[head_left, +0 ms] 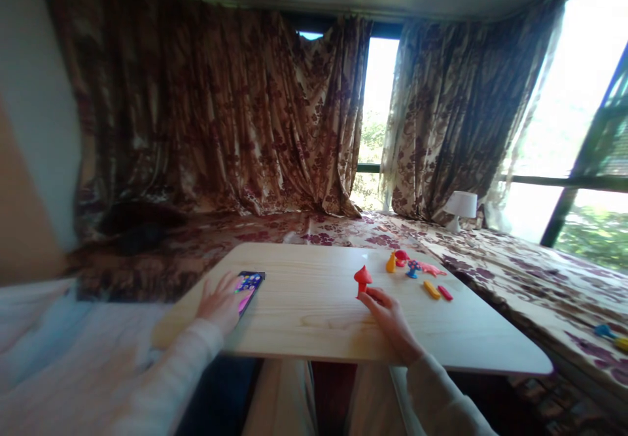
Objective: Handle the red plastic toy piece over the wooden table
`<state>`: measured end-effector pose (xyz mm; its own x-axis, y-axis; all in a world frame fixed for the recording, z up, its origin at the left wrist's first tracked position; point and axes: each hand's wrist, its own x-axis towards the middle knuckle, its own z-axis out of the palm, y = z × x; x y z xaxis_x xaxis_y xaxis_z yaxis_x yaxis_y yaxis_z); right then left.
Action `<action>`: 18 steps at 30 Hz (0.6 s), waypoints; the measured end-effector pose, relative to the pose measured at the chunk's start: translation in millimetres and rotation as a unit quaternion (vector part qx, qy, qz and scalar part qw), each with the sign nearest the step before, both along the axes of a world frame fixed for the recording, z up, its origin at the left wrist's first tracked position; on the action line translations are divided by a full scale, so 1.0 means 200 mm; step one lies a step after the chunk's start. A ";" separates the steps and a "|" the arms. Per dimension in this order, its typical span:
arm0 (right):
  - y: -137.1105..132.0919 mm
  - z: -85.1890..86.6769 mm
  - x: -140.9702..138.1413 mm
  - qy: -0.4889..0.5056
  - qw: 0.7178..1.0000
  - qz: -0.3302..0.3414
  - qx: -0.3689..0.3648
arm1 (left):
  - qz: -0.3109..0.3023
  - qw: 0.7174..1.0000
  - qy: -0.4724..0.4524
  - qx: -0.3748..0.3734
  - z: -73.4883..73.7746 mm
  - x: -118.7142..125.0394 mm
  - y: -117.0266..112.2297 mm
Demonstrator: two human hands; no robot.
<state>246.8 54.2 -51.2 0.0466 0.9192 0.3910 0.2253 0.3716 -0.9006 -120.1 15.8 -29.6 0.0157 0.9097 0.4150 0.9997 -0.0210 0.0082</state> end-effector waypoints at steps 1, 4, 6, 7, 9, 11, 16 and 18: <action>0.00 0.00 0.00 -0.003 1.000 0.004 -0.001 | -0.004 1.000 -0.011 0.014 0.01 0.00 0.00; -0.01 0.01 -0.01 -0.010 1.000 0.008 0.001 | -0.025 0.994 -0.079 0.075 0.07 0.10 -0.01; -0.01 0.02 -0.03 -0.015 1.000 0.012 0.004 | -0.077 0.978 -0.166 0.101 0.10 0.24 -0.01; -0.01 0.02 -0.04 -0.019 1.000 0.016 0.007 | -0.125 0.963 -0.218 0.095 0.12 0.33 -0.01; -0.01 0.02 -0.08 -0.029 0.999 0.029 0.013 | -0.213 0.917 -0.328 0.077 0.12 0.53 0.00; -0.01 0.01 -0.11 -0.040 0.998 0.035 0.022 | -0.258 0.863 -0.430 0.060 0.10 0.70 0.02; 0.02 -0.05 -0.14 -0.055 0.995 0.051 0.071 | -0.274 0.788 -0.552 0.008 0.05 0.92 0.10; 0.04 -0.09 -0.13 -0.086 0.992 0.043 0.080 | -0.283 0.791 -0.542 0.002 0.04 0.93 0.12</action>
<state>220.2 62.6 -68.6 -0.1092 0.8421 0.5281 0.3325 0.5316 -0.7790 66.8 40.5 -21.1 0.0531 0.8829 0.4666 0.2351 -0.4652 0.8534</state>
